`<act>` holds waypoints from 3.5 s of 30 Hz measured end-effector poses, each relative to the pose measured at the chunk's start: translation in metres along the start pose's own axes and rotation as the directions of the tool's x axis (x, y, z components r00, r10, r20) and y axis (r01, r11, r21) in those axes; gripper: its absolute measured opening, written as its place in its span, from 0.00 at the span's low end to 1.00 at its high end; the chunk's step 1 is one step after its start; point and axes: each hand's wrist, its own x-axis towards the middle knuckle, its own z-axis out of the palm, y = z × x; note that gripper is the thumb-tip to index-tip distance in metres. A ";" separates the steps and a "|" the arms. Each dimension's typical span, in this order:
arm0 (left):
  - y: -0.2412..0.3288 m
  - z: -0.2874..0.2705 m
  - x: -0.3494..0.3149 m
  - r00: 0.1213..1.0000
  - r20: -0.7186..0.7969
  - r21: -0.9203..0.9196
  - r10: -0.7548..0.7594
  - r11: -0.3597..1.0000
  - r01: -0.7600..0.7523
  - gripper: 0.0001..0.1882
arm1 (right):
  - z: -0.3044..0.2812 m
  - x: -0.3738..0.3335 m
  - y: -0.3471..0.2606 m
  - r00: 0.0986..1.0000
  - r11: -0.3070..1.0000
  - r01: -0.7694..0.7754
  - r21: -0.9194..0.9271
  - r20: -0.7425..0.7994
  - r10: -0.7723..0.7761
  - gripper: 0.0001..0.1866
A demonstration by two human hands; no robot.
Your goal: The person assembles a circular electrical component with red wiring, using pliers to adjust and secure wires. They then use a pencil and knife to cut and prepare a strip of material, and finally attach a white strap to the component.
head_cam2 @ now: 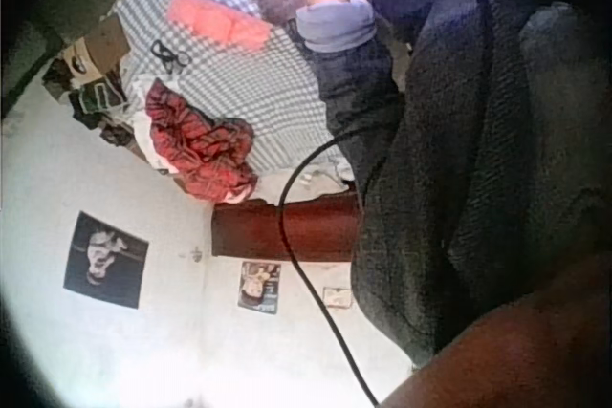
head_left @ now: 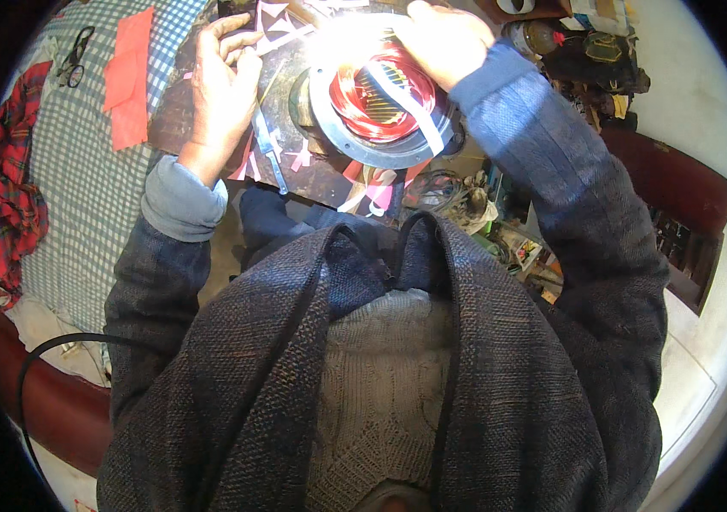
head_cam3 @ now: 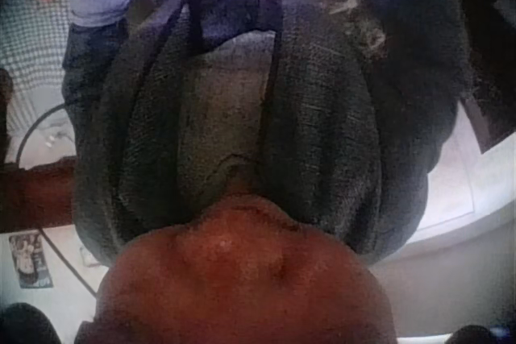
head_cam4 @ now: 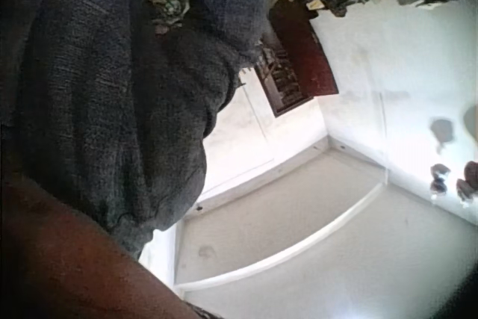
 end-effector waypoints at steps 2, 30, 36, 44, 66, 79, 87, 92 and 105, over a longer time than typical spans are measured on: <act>0.000 -0.001 -0.002 1.000 -0.017 -0.026 0.027 0.999 -0.027 0.20 | -0.016 -0.012 -0.004 0.931 0.930 -0.364 0.057 0.002 0.364 0.10; 0.006 0.003 -0.012 0.998 0.035 0.000 -0.048 0.999 0.049 0.19 | 0.027 -0.024 -0.002 0.887 0.930 -0.358 -0.085 0.280 0.367 0.10; 0.009 0.013 -0.005 0.998 0.067 0.010 -0.001 1.000 0.001 0.19 | 0.030 -0.025 -0.005 0.784 0.715 -0.619 0.326 0.202 0.587 0.13; 0.014 0.017 0.011 0.990 0.112 0.064 0.087 0.993 -0.095 0.18 | 0.029 -0.020 -0.003 0.908 0.771 -0.408 0.489 0.125 0.401 0.13; -0.005 0.020 -0.001 0.997 0.072 -0.018 0.027 0.999 -0.026 0.19 | 0.012 0.019 -0.002 0.990 0.971 0.002 0.238 0.138 -0.036 0.16; -0.026 -0.009 -0.030 0.986 0.062 -0.092 -0.157 0.982 0.162 0.18 | 0.014 -0.003 0.008 0.828 0.961 -0.137 -0.240 0.504 0.244 0.11; -0.039 -0.014 -0.040 0.983 0.043 -0.091 -0.180 0.979 0.183 0.18 | 0.031 -0.024 0.009 0.928 0.969 -0.242 -0.045 0.279 0.245 0.08; -0.041 -0.015 -0.040 0.984 0.043 -0.102 -0.173 0.979 0.177 0.18 | 0.023 -0.023 0.011 0.937 0.967 -0.252 0.037 0.257 0.235 0.08; -0.050 -0.006 -0.048 0.968 0.060 -0.124 -0.245 0.960 0.251 0.20 | 0.014 -0.003 0.012 0.893 0.981 -0.156 -0.119 0.408 0.191 0.10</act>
